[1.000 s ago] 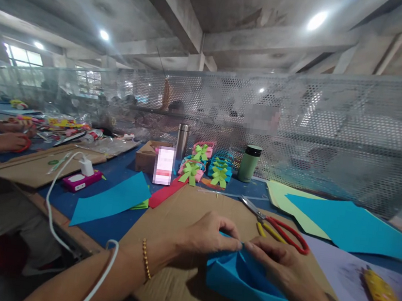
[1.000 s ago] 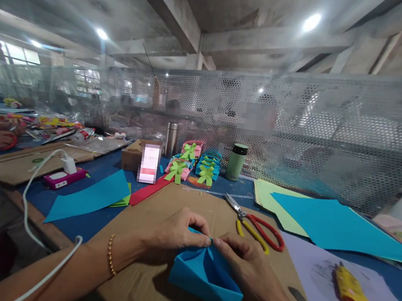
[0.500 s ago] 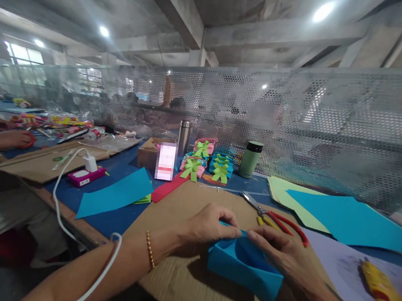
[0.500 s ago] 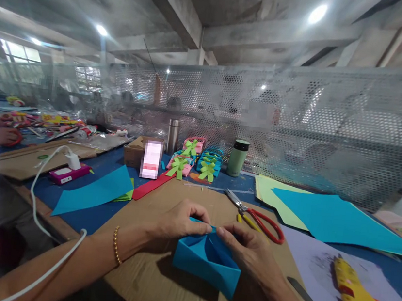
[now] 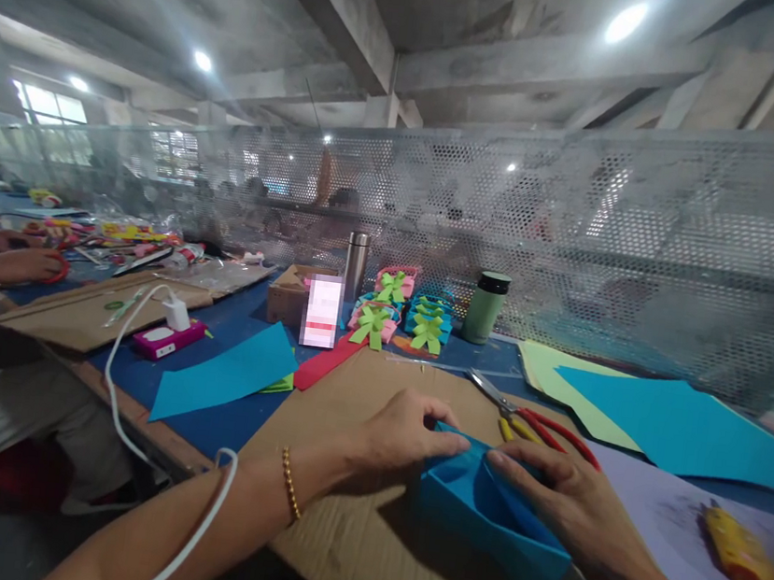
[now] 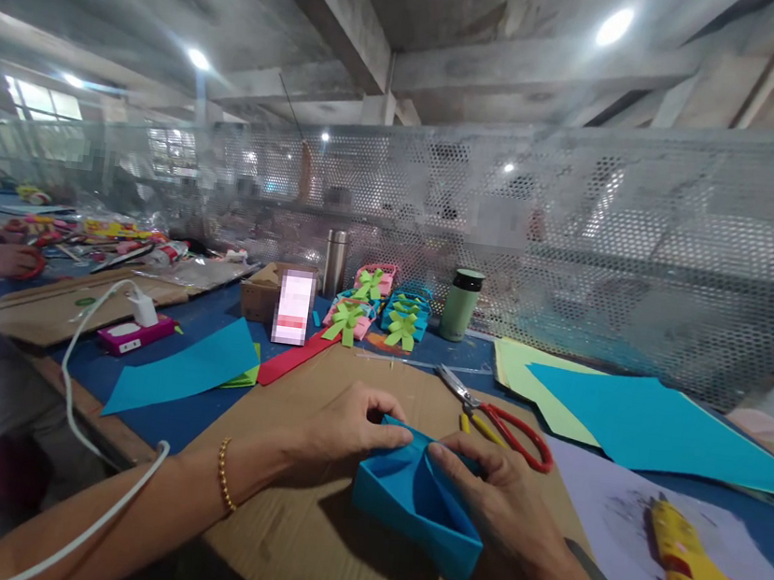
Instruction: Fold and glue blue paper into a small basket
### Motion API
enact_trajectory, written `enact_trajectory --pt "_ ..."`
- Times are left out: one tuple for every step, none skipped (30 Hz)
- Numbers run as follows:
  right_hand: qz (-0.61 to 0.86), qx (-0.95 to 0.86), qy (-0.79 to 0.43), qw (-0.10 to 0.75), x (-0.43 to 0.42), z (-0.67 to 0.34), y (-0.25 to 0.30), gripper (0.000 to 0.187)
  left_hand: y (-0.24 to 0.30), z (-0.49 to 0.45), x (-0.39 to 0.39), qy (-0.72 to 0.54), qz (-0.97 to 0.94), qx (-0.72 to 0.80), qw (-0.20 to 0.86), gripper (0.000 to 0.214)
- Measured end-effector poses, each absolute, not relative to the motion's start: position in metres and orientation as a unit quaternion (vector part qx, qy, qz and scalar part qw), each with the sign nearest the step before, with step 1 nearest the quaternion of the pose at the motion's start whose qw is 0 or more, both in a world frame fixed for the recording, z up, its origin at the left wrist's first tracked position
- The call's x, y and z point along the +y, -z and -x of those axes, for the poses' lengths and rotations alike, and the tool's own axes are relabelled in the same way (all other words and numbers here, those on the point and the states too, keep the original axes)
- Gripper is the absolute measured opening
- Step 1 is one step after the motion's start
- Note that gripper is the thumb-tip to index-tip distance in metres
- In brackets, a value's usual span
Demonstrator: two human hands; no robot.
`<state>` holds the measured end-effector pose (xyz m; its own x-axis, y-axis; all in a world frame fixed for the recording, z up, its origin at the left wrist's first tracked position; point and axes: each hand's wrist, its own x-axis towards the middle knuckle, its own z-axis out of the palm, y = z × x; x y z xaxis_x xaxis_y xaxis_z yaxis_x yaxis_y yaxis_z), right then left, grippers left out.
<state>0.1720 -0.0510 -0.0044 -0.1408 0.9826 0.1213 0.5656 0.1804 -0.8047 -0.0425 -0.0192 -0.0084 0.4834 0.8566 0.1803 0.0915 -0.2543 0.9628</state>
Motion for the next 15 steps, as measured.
enact_trajectory --pt "0.560 -0.692 -0.303 0.341 -0.050 -0.174 0.006 0.049 0.010 0.042 -0.018 -0.383 -0.689 0.343 0.510 0.019" --pt "0.559 -0.695 -0.298 0.340 -0.048 -0.176 0.007 0.050 0.011 0.042 -0.017 -0.387 -0.683 0.343 0.516 0.021" --pt "0.557 -0.699 -0.293 0.339 -0.047 -0.178 0.008 0.050 0.013 0.041 -0.016 -0.390 -0.675 0.341 0.525 0.022" --pt "0.556 -0.703 -0.288 0.337 -0.046 -0.178 0.008 0.051 0.014 0.041 -0.015 -0.389 -0.670 0.339 0.533 0.023" --pt "0.556 -0.707 -0.283 0.334 -0.045 -0.179 0.008 0.052 0.016 0.040 -0.014 -0.389 -0.666 0.338 0.539 0.023" --pt "0.555 -0.711 -0.277 0.331 -0.045 -0.179 0.008 0.052 0.017 0.040 -0.013 -0.389 -0.663 0.337 0.544 0.023" --pt "0.555 -0.714 -0.272 0.328 -0.044 -0.179 0.007 0.053 0.019 0.039 -0.013 -0.388 -0.660 0.337 0.548 0.023" --pt "0.557 -0.716 -0.264 0.329 -0.044 -0.179 0.007 0.054 0.020 0.039 -0.012 -0.388 -0.658 0.338 0.550 0.023" --pt "0.558 -0.717 -0.260 0.328 -0.044 -0.179 0.007 0.055 0.021 0.039 -0.012 -0.388 -0.656 0.338 0.552 0.022" --pt "0.559 -0.717 -0.258 0.326 -0.043 -0.179 0.007 0.055 0.022 0.038 -0.012 -0.390 -0.653 0.339 0.554 0.022" --pt "0.559 -0.717 -0.260 0.325 -0.043 -0.179 0.008 0.055 0.023 0.038 -0.011 -0.391 -0.651 0.339 0.555 0.022" --pt "0.558 -0.717 -0.265 0.323 -0.043 -0.179 0.008 0.055 0.024 0.038 -0.011 -0.391 -0.652 0.336 0.556 0.022" --pt "0.558 -0.715 -0.272 0.322 -0.042 -0.180 0.009 0.055 0.024 0.039 -0.011 -0.391 -0.651 0.331 0.561 0.023" --pt "0.558 -0.711 -0.280 0.323 -0.042 -0.181 0.010 0.055 0.023 0.039 -0.011 -0.387 -0.646 0.322 0.573 0.024" --pt "0.558 -0.706 -0.289 0.327 -0.042 -0.181 0.011 0.055 0.023 0.040 -0.011 -0.379 -0.640 0.312 0.591 0.025"
